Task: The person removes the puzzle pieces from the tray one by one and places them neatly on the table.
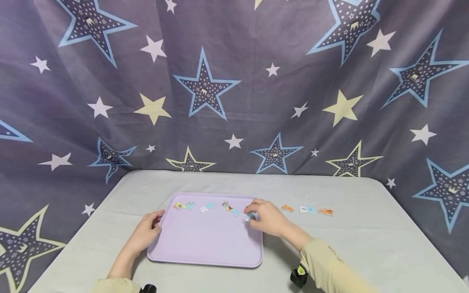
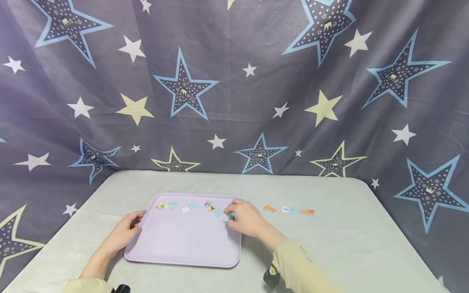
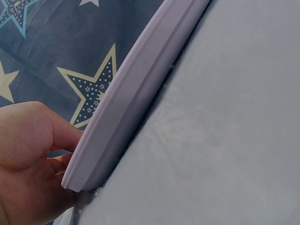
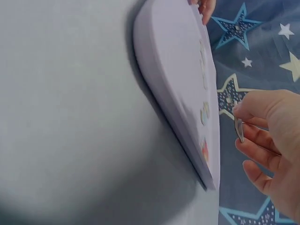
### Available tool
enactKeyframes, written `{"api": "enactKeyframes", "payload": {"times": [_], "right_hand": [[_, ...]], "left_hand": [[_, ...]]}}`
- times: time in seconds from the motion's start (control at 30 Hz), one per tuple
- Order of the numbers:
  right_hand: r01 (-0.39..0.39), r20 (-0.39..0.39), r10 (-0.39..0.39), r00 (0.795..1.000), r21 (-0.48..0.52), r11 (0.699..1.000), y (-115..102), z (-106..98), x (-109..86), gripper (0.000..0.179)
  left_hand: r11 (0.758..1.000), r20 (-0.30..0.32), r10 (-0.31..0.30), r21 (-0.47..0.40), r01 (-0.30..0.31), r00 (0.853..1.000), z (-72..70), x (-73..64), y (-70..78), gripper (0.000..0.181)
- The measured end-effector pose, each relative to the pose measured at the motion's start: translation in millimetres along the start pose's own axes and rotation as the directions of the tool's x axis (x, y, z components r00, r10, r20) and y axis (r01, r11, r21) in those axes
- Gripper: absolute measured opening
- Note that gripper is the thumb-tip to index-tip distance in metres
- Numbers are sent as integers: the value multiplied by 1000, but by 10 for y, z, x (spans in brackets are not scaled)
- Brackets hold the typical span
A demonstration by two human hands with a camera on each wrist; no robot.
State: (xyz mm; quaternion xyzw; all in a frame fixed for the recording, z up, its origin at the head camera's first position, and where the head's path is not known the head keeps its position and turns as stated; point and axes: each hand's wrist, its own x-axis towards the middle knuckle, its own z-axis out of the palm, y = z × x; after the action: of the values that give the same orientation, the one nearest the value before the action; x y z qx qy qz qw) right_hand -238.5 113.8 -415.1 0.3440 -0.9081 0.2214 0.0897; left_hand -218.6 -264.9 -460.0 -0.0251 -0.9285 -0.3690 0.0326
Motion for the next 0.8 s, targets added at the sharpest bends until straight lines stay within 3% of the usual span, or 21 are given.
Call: {"api": "enactKeyframes", "payload": {"times": [0.57, 0.8], "right_hand": [[-161, -69, 161, 985, 6, 987, 470, -249, -371, 25], [-170, -136, 166, 977, -20, 985, 656, -318, -553, 24]], "left_hand": [[1000, 4, -4, 2, 4, 1000, -10, 15, 22, 48], [1000, 3, -3, -5, 3, 1000, 3, 0, -6, 47]]}}
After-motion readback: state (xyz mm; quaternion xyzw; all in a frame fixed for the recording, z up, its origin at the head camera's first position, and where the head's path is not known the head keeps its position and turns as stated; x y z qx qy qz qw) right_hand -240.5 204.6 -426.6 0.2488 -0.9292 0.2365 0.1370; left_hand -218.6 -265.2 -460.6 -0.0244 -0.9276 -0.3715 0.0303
